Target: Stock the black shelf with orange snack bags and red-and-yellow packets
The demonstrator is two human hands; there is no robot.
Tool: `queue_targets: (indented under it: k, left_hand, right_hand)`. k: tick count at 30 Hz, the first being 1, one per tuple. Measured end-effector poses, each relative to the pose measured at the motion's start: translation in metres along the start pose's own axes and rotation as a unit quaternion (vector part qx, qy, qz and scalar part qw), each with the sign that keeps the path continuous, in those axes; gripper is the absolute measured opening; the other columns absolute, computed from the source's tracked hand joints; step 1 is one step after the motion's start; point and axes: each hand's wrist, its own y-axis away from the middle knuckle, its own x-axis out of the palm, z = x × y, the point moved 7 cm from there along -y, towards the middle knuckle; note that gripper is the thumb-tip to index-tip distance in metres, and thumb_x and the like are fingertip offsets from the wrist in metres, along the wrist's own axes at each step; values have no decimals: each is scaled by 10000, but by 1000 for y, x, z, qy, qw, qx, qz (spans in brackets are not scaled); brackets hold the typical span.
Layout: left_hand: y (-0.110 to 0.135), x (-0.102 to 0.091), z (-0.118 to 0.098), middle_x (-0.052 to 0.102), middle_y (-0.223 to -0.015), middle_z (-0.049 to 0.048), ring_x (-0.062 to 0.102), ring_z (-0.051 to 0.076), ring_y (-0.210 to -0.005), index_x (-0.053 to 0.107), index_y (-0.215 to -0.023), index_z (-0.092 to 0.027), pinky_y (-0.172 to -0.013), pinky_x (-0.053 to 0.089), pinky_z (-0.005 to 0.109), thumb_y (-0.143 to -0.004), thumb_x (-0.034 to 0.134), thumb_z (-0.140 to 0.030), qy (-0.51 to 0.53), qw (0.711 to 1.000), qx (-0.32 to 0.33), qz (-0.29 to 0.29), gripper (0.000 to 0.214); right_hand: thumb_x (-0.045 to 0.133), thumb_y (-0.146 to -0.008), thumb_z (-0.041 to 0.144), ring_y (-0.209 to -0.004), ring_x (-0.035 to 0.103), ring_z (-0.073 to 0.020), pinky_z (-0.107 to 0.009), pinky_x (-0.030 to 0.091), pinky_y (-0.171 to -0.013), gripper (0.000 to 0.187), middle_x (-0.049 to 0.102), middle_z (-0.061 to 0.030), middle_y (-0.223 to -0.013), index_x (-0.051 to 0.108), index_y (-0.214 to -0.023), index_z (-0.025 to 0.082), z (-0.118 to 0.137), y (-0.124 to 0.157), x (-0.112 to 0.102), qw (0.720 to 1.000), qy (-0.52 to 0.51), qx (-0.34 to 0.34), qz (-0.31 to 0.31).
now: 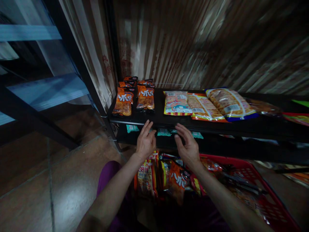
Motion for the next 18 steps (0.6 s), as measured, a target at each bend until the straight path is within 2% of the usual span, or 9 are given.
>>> queue_targets:
  k: [2,3,5,6,7,9,11,15,18]
  left_hand:
    - [34,7,-12,461,-1428,137,240,202,-1432,636,-1052,-133,-1112,380,423,-871,352,-78,5,1000,-16,17,341]
    - [50,15,-18,431,-1457,121,217,214,-1439,632,-1082,-145,-1120,366,450,-872,357,-88,9,999,-24,46,351]
    - [81,39,-32,413,-1477,84,220,213,-1438,618,-1149,-169,-1136,341,450,-878,363,-121,27,989,-44,138,376]
    - [97,55,-36,408,-1480,96,234,217,-1433,598,-1196,-152,-1145,327,433,-875,377,-146,35,977,-79,195,390]
    - [112,71,-39,421,-1468,125,255,233,-1425,566,-1249,-123,-1144,325,424,-868,402,-182,40,959,-121,255,419]
    - [141,100,-44,396,-1468,191,250,309,-1419,467,-1350,-54,-1139,305,476,-849,467,-312,35,908,-202,365,564]
    - [156,120,-53,367,-1480,208,231,332,-1421,408,-1394,-36,-1146,267,496,-844,458,-361,35,878,-225,420,641]
    - [158,134,-69,271,-1526,206,144,330,-1444,339,-1430,-20,-1171,189,472,-788,517,-351,46,869,-194,454,744]
    - [156,132,-66,350,-1489,214,288,315,-1402,318,-1438,-31,-1131,296,434,-767,544,-295,59,855,-235,458,756]
  right_hand:
    - [453,-847,381,-1210,539,-243,-433,454,-1011,381,540,-105,-1343,582,-1175,234,-60,33,-16,994,14,103,12]
    - [479,-814,385,-1152,581,-261,-453,463,-992,391,586,-119,-1280,595,-1154,231,-91,50,-23,984,38,170,30]
    - [559,-742,420,-1096,613,-318,-513,460,-969,411,641,-138,-1191,626,-1100,229,-145,88,-33,951,70,293,72]
    - [600,-710,430,-1128,598,-324,-507,439,-997,400,649,-120,-1191,639,-1064,248,-162,105,-33,938,57,327,101]
    - [636,-672,429,-1156,583,-323,-490,423,-1020,375,661,-100,-1181,648,-1009,264,-174,121,-36,926,44,363,99]
    - [687,-607,479,-1154,585,-342,-493,427,-1010,408,689,-102,-1124,649,-953,267,-187,150,-33,896,38,430,109]
    - [705,-559,534,-1094,619,-356,-507,456,-962,516,707,-116,-1062,629,-977,242,-185,170,-23,879,19,462,116]
    - [725,-502,521,-952,678,-316,-445,534,-832,558,727,-82,-938,594,-964,235,-173,185,-4,883,-80,458,57]
    - [725,-509,489,-830,699,-285,-383,559,-697,463,724,-48,-830,590,-879,245,-172,190,1,871,-150,468,23]
